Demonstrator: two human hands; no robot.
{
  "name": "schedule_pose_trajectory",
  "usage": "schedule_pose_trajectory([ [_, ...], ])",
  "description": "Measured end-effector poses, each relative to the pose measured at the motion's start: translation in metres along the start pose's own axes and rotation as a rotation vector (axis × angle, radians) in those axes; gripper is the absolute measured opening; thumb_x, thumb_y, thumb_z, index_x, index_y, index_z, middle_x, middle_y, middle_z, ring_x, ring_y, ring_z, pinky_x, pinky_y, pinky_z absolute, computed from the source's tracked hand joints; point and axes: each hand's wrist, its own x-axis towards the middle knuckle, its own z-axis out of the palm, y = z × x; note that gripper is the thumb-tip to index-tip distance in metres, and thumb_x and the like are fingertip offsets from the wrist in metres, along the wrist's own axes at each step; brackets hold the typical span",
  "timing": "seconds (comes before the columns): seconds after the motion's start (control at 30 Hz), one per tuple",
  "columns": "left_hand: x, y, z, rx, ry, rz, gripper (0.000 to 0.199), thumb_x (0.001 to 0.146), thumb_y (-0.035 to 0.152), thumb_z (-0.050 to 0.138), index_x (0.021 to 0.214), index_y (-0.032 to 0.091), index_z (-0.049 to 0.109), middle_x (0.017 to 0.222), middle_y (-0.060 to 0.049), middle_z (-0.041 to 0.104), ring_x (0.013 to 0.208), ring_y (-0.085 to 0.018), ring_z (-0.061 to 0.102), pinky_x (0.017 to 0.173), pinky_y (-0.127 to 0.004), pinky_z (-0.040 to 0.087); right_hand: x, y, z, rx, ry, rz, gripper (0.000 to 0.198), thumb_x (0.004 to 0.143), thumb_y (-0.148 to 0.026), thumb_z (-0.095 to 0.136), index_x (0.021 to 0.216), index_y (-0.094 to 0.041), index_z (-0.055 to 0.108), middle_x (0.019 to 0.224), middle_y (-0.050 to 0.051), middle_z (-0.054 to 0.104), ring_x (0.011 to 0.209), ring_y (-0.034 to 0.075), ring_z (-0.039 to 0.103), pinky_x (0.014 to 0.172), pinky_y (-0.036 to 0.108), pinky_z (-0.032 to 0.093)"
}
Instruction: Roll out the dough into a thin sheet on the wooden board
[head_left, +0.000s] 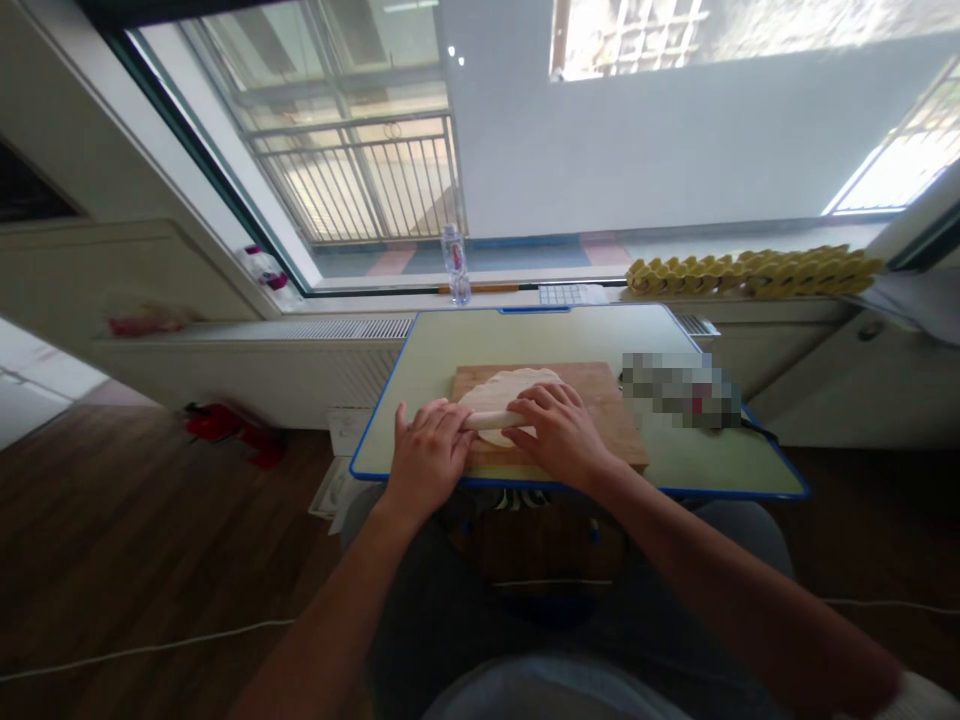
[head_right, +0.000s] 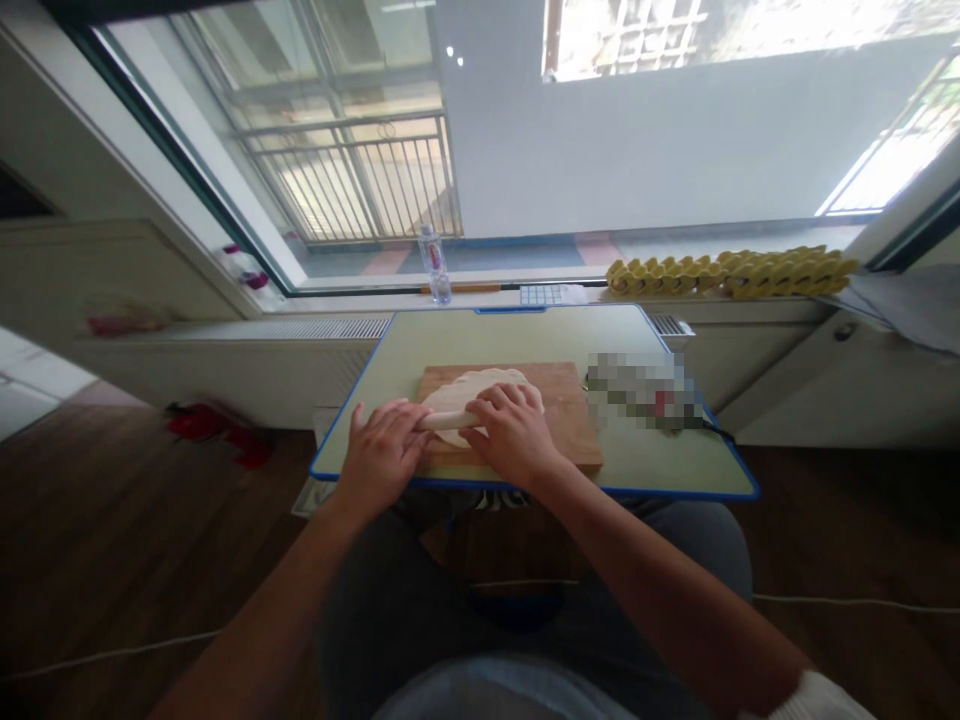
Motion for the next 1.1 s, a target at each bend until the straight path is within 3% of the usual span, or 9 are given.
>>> schedule_pose_trajectory([
  [0.13,-0.005,-0.008,0.007,-0.055,0.002,-0.054,0.038,0.108,0.044,0.041,0.129,0.028,0.067,0.139,-0.007,0.071,0.138,-0.027,0.058,0.126,-0.063,0.025,0.014,-0.006,0.01,0.007,-0.098,0.007,0.034,0.1,-0.051,0.061,0.118,-0.026,0.075,0.139,0.008,0.068,0.137,0.031,0.051,0.119,0.051,0.032],
  [0.27,-0.002,-0.004,0.015,-0.03,0.008,-0.114,0.048,0.11,0.043,0.031,0.144,0.028,0.061,0.151,-0.007,0.064,0.147,-0.028,0.051,0.124,-0.061,0.029,0.018,-0.012,0.019,-0.043,-0.143,0.105,0.056,0.109,-0.056,0.036,0.149,-0.023,0.058,0.159,0.008,0.054,0.152,0.034,0.038,0.123,0.06,0.026],
  [0.33,0.008,-0.004,0.019,0.02,0.015,-0.139,0.051,0.11,0.045,0.03,0.149,0.029,0.058,0.155,-0.007,0.06,0.15,-0.03,0.047,0.125,-0.062,0.028,0.026,-0.013,0.024,-0.101,-0.143,0.142,0.061,0.11,-0.054,0.027,0.157,-0.021,0.049,0.164,0.009,0.048,0.155,0.034,0.033,0.124,0.06,0.024],
  [0.5,0.051,-0.021,0.03,0.11,0.024,-0.192,0.054,0.108,0.048,0.029,0.15,0.031,0.059,0.159,-0.006,0.055,0.15,-0.032,0.045,0.126,-0.065,0.024,0.066,-0.005,0.037,-0.174,-0.145,0.193,0.067,0.11,-0.058,0.023,0.159,-0.019,0.045,0.165,0.012,0.046,0.155,0.037,0.032,0.123,0.063,0.022],
  [0.6,0.086,-0.038,0.035,0.117,-0.061,-0.216,0.055,0.108,0.049,0.028,0.151,0.031,0.058,0.163,-0.006,0.05,0.151,-0.032,0.043,0.125,-0.066,0.024,0.097,0.007,0.043,-0.152,-0.198,0.234,0.07,0.108,-0.061,0.026,0.16,-0.018,0.043,0.167,0.014,0.042,0.154,0.04,0.032,0.122,0.067,0.023],
  [0.7,0.118,-0.052,0.036,0.073,-0.228,-0.242,0.058,0.106,0.051,0.028,0.157,0.033,0.049,0.17,-0.006,0.04,0.156,-0.032,0.035,0.125,-0.07,0.023,0.124,0.019,0.046,-0.107,-0.284,0.3,0.072,0.105,-0.064,0.029,0.161,-0.019,0.043,0.168,0.014,0.04,0.152,0.041,0.034,0.12,0.068,0.027],
  [0.8,0.134,-0.057,0.035,0.037,-0.342,-0.256,0.062,0.105,0.052,0.027,0.161,0.032,0.042,0.174,-0.006,0.031,0.159,-0.033,0.028,0.125,-0.071,0.02,0.134,0.023,0.044,-0.087,-0.316,0.336,0.071,0.105,-0.062,0.03,0.16,-0.02,0.043,0.168,0.014,0.041,0.15,0.04,0.036,0.118,0.066,0.03],
  [0.93,0.112,-0.047,0.03,0.052,-0.307,-0.214,0.063,0.106,0.05,0.023,0.161,0.027,0.043,0.173,-0.006,0.034,0.158,-0.031,0.031,0.127,-0.067,0.021,0.107,0.006,0.038,-0.142,-0.269,0.292,0.069,0.106,-0.059,0.028,0.16,-0.017,0.042,0.166,0.016,0.043,0.15,0.038,0.037,0.119,0.063,0.028],
  [1.1,0.035,-0.024,0.022,0.088,-0.084,-0.115,0.062,0.108,0.047,0.021,0.158,0.022,0.047,0.166,-0.007,0.046,0.154,-0.028,0.04,0.126,-0.06,0.028,0.034,-0.031,0.034,-0.225,-0.098,0.243,0.068,0.109,-0.053,0.022,0.159,-0.011,0.042,0.163,0.016,0.047,0.151,0.034,0.037,0.122,0.056,0.025],
])
